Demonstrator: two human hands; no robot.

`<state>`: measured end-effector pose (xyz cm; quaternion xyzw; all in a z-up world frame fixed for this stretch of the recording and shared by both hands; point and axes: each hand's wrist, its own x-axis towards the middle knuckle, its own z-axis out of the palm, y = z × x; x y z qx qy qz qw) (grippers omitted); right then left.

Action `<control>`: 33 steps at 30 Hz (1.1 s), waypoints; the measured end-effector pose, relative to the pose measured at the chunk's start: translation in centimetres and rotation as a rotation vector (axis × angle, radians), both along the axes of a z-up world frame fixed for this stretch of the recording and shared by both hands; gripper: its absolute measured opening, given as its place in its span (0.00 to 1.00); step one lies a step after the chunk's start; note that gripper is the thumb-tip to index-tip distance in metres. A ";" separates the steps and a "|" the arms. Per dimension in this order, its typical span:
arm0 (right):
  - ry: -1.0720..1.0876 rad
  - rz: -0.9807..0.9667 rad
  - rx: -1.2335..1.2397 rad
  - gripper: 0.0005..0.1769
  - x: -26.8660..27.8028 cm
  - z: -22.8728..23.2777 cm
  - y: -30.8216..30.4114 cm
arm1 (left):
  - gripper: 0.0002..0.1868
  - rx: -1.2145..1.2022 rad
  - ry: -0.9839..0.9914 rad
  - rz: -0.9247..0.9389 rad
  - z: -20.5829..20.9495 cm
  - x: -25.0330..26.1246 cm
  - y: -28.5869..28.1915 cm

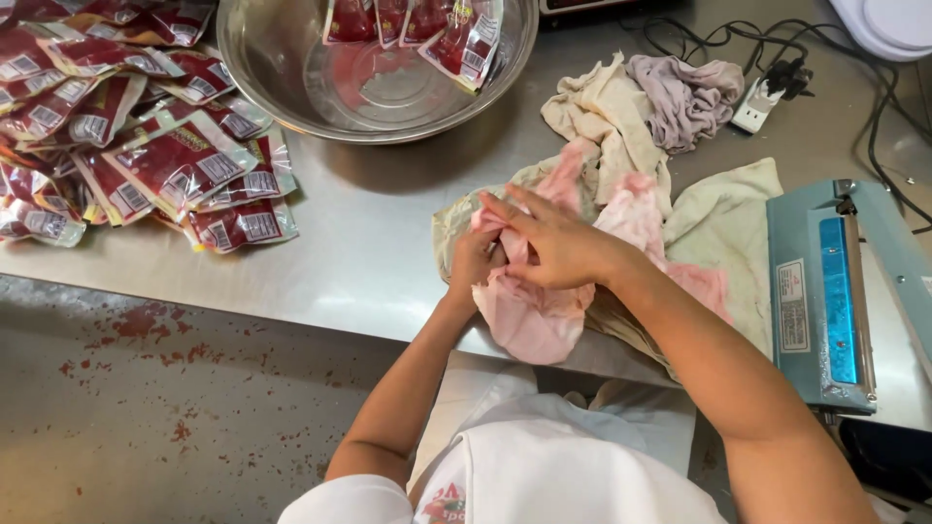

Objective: The person wipes down small plastic pouches of food with a cloth, places them one by one into a heat sealer to seal the openings, and puts the finished pouches into a large metal bowl.

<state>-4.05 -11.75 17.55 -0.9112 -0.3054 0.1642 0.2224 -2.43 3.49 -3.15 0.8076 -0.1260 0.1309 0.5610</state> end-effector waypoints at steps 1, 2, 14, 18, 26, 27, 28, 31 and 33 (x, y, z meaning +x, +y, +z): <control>-0.002 0.000 0.000 0.58 0.6 -0.6 -0.2 | 0.08 0.000 -0.002 0.000 1.1 -0.5 0.0; 0.013 0.063 0.030 0.55 1.3 -1.2 -0.4 | 0.08 -0.018 -0.044 0.006 2.2 -1.0 -0.1; -0.400 0.069 -0.484 0.07 5.8 -11.4 -6.7 | 0.03 -0.071 -0.323 0.086 3.5 -2.1 -1.5; -0.273 -0.068 -0.593 0.10 6.0 -10.5 -11.3 | 0.03 -0.026 -0.362 0.089 3.4 -2.2 -1.4; -0.096 -0.129 -0.361 0.31 1.8 2.1 -8.1 | 0.02 -0.104 -0.246 0.064 4.2 -1.8 -0.9; -0.082 -0.099 -0.184 0.42 0.4 5.1 -6.0 | 0.02 -0.096 -0.217 0.036 4.5 -2.0 -1.0; -0.075 -0.107 -0.181 0.42 1.0 3.2 -4.9 | 0.02 -0.093 -0.211 0.028 7.6 -3.6 -1.5; -0.750 0.130 0.216 0.53 2.2 -1.4 -2.6 | 0.11 0.164 -0.176 0.235 9.4 -3.8 -2.4; -0.684 0.096 -0.007 0.66 1.6 -4.1 -1.4 | 0.04 -0.201 -0.190 0.073 -0.6 -1.9 -0.7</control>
